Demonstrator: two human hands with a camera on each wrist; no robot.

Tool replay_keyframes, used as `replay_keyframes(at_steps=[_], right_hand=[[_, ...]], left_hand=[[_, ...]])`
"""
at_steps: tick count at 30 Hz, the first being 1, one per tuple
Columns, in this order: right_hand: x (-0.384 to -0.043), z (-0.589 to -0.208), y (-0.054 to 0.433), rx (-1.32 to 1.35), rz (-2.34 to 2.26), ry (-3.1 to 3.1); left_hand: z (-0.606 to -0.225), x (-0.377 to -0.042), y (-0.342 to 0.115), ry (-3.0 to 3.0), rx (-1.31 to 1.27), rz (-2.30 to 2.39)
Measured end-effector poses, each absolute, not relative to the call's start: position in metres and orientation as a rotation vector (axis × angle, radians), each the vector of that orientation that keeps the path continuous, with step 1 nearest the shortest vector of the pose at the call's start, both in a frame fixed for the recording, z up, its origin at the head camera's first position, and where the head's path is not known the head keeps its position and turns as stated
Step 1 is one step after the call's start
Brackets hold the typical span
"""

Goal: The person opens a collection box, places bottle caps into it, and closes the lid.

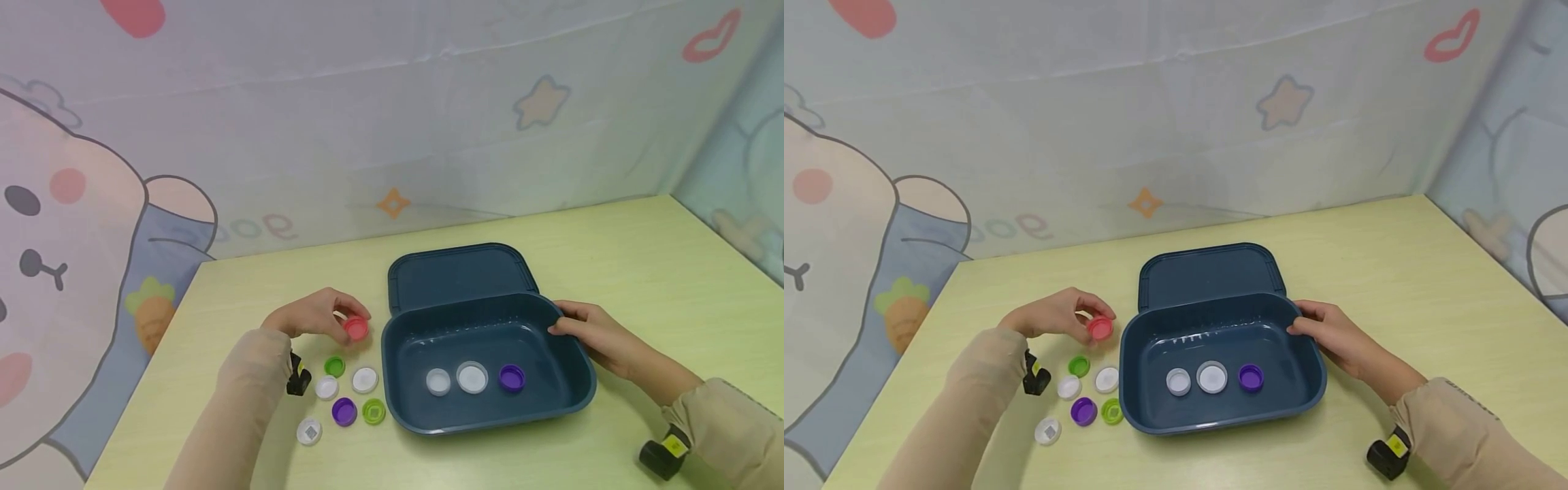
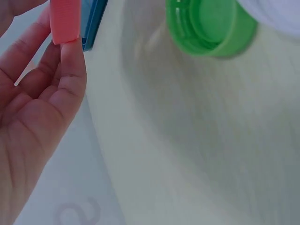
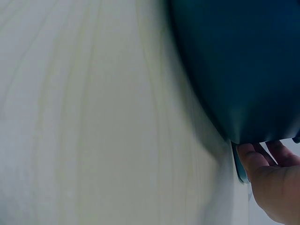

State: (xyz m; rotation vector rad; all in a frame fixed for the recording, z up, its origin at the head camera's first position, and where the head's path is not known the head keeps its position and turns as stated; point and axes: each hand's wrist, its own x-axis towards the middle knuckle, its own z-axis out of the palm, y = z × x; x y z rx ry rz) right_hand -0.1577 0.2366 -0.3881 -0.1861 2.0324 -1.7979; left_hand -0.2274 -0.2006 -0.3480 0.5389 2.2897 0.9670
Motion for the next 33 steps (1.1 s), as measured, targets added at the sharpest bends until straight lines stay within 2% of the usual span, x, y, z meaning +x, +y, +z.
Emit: replay_keyframes(at_steps=[33], right_hand=[[-0.157, -0.388, 0.237, -0.204, -1.818, 2.005]], left_hand=[[-0.303, -0.234, -0.173, 2.310, 0.638, 0.900]])
